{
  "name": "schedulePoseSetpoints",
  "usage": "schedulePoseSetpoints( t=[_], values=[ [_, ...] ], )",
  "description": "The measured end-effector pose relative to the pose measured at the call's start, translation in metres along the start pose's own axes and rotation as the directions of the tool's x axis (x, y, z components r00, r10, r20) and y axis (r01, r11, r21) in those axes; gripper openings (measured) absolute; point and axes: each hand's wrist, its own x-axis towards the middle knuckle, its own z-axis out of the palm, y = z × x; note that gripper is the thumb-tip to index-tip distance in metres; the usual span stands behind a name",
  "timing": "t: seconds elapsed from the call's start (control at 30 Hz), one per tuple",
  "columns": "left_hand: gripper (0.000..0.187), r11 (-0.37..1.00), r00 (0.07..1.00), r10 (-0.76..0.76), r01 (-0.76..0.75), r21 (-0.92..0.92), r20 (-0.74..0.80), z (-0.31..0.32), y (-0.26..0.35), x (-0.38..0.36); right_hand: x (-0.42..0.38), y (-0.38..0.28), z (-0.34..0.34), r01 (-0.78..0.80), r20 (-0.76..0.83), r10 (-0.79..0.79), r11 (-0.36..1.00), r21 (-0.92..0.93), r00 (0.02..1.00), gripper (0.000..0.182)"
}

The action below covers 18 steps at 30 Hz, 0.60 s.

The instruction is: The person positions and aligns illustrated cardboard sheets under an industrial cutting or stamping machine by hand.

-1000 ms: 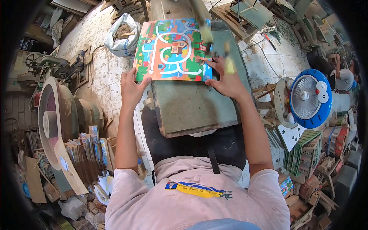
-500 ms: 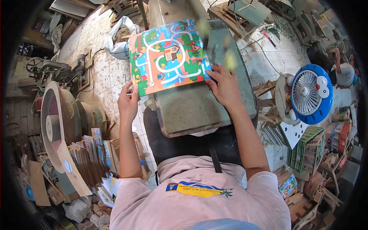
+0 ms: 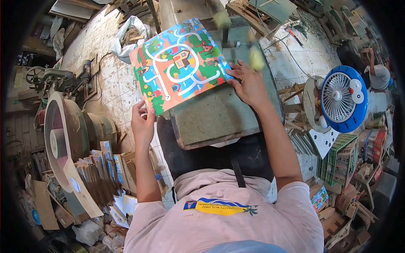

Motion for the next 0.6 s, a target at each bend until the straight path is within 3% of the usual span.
schedulePoseSetpoints(
  t=[0.1,0.17,0.23,0.3,0.4,0.53,0.6],
  values=[
    [0.046,1.000,1.000,-0.011,0.011,0.008,-0.009,0.005,-0.001,-0.020,0.002,0.001,0.001,0.016,-0.006,-0.016,1.000,0.008,1.000,0.033],
    [0.044,0.999,0.999,-0.030,0.030,0.020,-0.016,0.007,0.001,-0.037,0.002,-0.002,-0.002,0.078,-0.095,-0.079,0.997,-0.010,0.992,0.034],
    [0.044,0.990,0.999,-0.033,0.028,-0.140,-0.031,0.009,-0.011,-0.051,-0.003,-0.002,0.011,0.076,-0.124,-0.075,0.997,0.001,0.989,0.033],
    [0.049,0.997,0.999,-0.033,0.035,-0.067,0.027,-0.010,-0.028,-0.043,-0.011,-0.008,0.014,0.074,-0.151,-0.072,0.997,0.008,0.986,0.032],
    [0.058,0.993,0.999,0.017,-0.023,-0.117,-0.049,-0.028,-0.042,-0.001,-0.019,-0.027,0.012,0.056,-0.164,-0.059,0.998,-0.018,0.985,0.031],
    [0.073,0.986,0.987,0.157,-0.154,0.057,-0.042,-0.046,-0.036,0.089,-0.021,-0.033,0.020,0.038,-0.238,-0.048,0.998,-0.046,0.970,0.032],
    [0.078,0.987,0.987,0.161,-0.161,0.009,-0.026,-0.045,-0.039,0.133,-0.022,-0.033,0.021,0.020,-0.256,-0.039,0.997,-0.074,0.966,0.032]
  ],
)
